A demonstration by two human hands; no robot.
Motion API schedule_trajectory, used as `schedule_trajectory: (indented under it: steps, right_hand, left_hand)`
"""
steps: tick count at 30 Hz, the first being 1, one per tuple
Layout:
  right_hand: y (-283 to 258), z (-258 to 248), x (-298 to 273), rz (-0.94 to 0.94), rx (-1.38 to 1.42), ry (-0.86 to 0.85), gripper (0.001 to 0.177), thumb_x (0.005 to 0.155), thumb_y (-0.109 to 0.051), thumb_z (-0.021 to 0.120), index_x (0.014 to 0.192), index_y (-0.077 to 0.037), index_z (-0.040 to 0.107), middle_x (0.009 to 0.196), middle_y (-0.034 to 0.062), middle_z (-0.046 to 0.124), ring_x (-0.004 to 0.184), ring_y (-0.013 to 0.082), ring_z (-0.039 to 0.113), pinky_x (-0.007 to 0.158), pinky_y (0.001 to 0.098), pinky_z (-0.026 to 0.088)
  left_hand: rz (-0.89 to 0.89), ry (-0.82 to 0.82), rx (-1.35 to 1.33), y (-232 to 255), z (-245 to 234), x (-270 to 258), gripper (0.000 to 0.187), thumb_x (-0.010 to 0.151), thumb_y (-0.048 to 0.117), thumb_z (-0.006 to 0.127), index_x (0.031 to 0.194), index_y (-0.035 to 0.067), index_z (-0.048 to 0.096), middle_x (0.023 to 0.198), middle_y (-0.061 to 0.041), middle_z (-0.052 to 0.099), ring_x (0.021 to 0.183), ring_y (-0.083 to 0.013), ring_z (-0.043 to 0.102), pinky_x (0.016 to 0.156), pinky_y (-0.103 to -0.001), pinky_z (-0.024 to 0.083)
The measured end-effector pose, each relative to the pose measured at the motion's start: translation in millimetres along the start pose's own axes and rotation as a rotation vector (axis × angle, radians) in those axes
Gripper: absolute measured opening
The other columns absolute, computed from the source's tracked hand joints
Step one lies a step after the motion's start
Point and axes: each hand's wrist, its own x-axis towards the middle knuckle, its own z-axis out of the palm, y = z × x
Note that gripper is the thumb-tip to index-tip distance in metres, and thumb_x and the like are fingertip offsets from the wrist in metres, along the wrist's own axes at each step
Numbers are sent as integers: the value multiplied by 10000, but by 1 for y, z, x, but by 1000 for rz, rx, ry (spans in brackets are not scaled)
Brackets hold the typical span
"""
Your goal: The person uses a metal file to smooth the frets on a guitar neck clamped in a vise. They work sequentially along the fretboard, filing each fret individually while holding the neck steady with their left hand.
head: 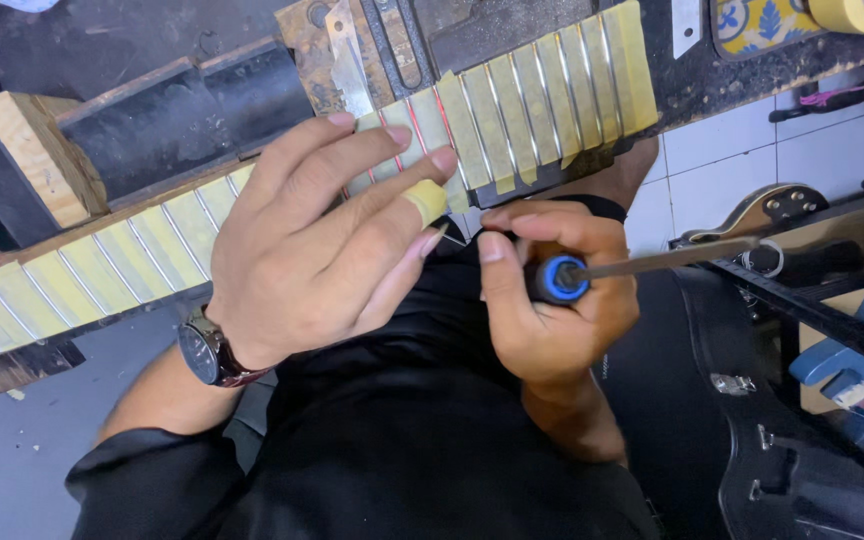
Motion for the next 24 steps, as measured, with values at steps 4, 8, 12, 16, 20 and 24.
schedule_trajectory:
  steps: [4,8,12,16,20,24]
  right_hand:
    - [-7,2,3,71,-27,-24,206,1003,-16,750,1087,-16,562,938,155,733,647,165,658,679,254,539]
    - [-11,5,6,71,-73,-18,285,978,-13,815,1134,-17,577,909,116,740,747,153,707,734,241,582]
    - [-10,8,8,48,-102,-23,283,992,13,805,1152,-16,574,912,111,737,734,142,696,742,245,586]
    - [-9,4,5,36,-83,-48,290,975,76,788,1149,-12,573,888,123,691,717,163,643,746,272,564]
    - [-12,-4,-3,174,26,64,197,994,0,665,1130,-8,522,838,145,606,638,174,560,657,261,489]
    - [-6,-16,-12,248,101,138,181,1008,-68,622,1129,-8,501,837,181,608,505,160,502,519,231,430]
  left_hand:
    - [36,54,5,0,2,0,118,1100,48,661,990,7,666,1205,-164,829,1078,-382,747,1007,-497,601]
    - [45,27,24,0,0,-1,104,1117,58,675,1066,21,757,1210,-81,825,1058,-306,724,1035,-469,580]
    - [38,17,-32,-2,-1,-2,113,1115,65,668,1041,49,752,1107,-47,825,1009,-295,687,1044,-484,568]
    - [45,20,76,-1,-1,1,153,1132,78,676,1080,90,820,1113,17,820,998,-243,659,1060,-436,553]
    - [122,49,99,-2,3,-2,156,1170,116,703,1017,92,688,1129,-66,855,1070,-303,771,1177,-489,484]
    - [-176,128,-127,14,8,6,183,1088,94,810,1021,-15,680,1088,-214,787,1101,-403,772,1136,-579,531]
